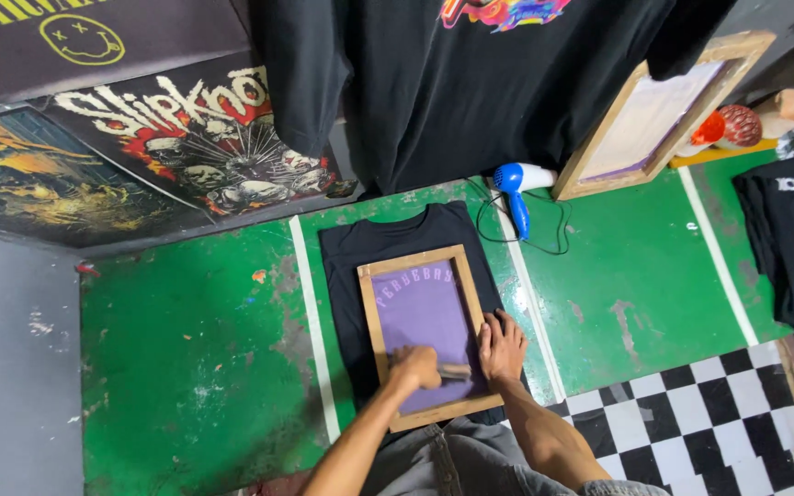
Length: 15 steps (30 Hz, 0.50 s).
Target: The person places a screen printing frame over a black t-shirt and uses a squeegee to apply purple ink onto the fabric. After removing the frame, the person uses a blue hairdryer to dry the printed design on the t-shirt.
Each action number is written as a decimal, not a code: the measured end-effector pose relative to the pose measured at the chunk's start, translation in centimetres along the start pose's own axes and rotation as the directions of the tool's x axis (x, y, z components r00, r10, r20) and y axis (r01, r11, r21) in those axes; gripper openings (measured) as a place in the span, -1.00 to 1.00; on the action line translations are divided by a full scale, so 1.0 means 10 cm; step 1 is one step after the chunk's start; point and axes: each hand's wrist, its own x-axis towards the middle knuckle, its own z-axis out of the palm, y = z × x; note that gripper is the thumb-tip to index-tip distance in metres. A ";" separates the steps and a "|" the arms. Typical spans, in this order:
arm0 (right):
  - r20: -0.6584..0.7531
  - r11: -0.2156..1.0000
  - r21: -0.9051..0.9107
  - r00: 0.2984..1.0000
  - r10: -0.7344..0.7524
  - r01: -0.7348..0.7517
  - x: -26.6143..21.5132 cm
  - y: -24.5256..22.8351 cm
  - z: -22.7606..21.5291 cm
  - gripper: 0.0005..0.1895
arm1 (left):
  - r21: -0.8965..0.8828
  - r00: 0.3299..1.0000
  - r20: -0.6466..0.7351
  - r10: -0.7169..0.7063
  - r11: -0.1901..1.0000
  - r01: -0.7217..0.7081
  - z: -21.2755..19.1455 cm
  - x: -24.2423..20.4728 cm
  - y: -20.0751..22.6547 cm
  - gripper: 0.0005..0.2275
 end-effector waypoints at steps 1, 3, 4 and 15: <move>-0.002 1.000 -0.003 1.000 0.000 0.000 0.01 0.01 0.01 -0.62 | -0.001 1.000 -0.001 0.003 1.000 -0.003 -0.28 -0.05 0.04 -0.62; 0.019 1.000 0.020 1.000 0.007 -0.007 0.00 0.03 0.04 -0.61 | 0.017 0.995 -0.065 -0.074 0.997 0.075 -0.80 -0.16 0.09 -0.59; 0.020 1.000 0.019 1.000 0.007 -0.008 -0.01 0.03 0.02 -0.61 | 0.016 0.995 -0.064 -0.074 0.997 0.075 -0.86 0.01 0.05 -0.59; 0.031 0.999 0.042 0.999 0.029 -0.030 -0.01 -0.01 -0.07 -0.63 | 0.252 0.539 -0.841 0.054 0.920 0.301 -0.73 0.43 0.08 -0.73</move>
